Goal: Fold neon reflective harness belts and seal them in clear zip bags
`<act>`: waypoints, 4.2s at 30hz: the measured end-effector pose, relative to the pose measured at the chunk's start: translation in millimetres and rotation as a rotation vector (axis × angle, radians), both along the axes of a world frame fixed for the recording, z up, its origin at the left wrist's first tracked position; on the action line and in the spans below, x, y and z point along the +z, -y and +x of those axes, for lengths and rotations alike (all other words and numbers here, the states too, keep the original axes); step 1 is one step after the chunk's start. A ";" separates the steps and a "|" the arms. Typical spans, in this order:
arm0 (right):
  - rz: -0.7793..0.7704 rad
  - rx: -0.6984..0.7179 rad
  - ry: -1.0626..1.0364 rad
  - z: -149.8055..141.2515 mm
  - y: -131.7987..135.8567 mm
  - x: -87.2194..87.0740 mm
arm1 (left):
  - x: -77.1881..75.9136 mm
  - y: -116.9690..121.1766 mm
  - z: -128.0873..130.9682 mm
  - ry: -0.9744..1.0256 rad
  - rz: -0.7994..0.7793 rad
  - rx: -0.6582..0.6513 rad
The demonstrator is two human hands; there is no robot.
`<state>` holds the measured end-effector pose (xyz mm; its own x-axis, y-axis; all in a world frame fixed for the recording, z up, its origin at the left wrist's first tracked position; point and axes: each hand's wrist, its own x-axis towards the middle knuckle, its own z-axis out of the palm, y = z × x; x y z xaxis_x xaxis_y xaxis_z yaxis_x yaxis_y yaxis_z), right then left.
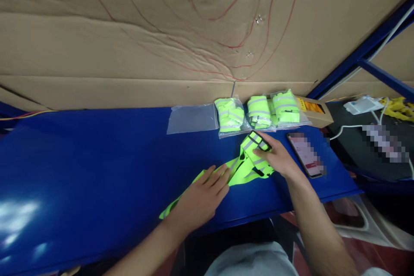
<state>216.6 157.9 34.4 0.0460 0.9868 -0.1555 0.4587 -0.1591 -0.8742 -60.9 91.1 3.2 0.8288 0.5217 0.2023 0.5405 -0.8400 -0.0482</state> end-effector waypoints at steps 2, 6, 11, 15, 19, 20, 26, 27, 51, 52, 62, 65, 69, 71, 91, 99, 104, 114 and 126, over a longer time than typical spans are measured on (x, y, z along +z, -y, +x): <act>0.082 0.013 0.263 -18.0 13.8 4.5 | 1.2 1.8 5.7 -0.030 0.025 -0.024; 0.218 0.079 0.787 -59.5 45.0 9.3 | 10.7 4.4 14.7 -0.124 0.106 -0.022; 0.224 0.235 0.989 -87.9 60.3 9.2 | 13.6 8.0 24.5 -0.100 0.084 -0.008; 0.168 0.383 1.013 -86.2 68.4 16.8 | 2.2 17.7 34.6 -0.022 0.104 0.104; 0.112 0.489 0.848 -70.3 76.7 30.8 | -3.8 29.8 45.3 -0.006 0.137 0.244; 0.091 0.501 0.775 -64.9 76.4 33.4 | -3.7 32.2 47.5 -0.004 0.138 0.264; 0.065 0.305 0.409 -34.0 57.3 23.7 | -1.3 38.0 54.0 0.015 0.147 0.340; 0.066 0.288 0.411 -30.2 54.7 19.2 | -1.6 38.2 54.7 0.020 0.151 0.348; 0.212 0.026 0.861 -12.2 18.8 6.0 | -10.2 27.0 84.5 0.077 0.035 0.397; 0.228 0.028 0.869 -10.4 17.3 6.3 | -7.8 25.8 87.4 0.069 0.028 0.368; 0.361 0.098 1.102 -33.0 29.8 1.2 | -9.8 21.6 117.7 0.133 -0.006 0.293; 0.413 0.268 0.986 -38.4 40.9 4.4 | -19.7 30.0 120.6 0.146 0.006 0.300; 0.341 0.493 0.665 -33.2 53.7 18.9 | -30.3 38.4 125.7 0.157 -0.011 0.334; 0.292 0.546 0.540 -26.6 53.4 25.6 | -30.2 40.1 125.9 0.151 -0.015 0.342; 0.238 0.343 0.546 -11.2 38.6 -18.1 | -5.5 65.8 80.1 0.370 0.035 0.269; 0.458 0.385 0.708 -20.6 48.3 -13.0 | -11.1 63.6 66.8 0.423 -0.118 0.546; 0.572 0.501 0.788 -26.1 61.4 -11.1 | -8.2 56.0 72.7 0.473 -0.072 0.513; 0.552 0.580 0.701 -17.0 57.8 -8.9 | 1.7 41.6 77.7 0.568 -0.049 0.542; 0.475 0.643 0.384 -5.7 45.8 -13.5 | 13.5 14.8 67.6 0.393 -0.179 0.431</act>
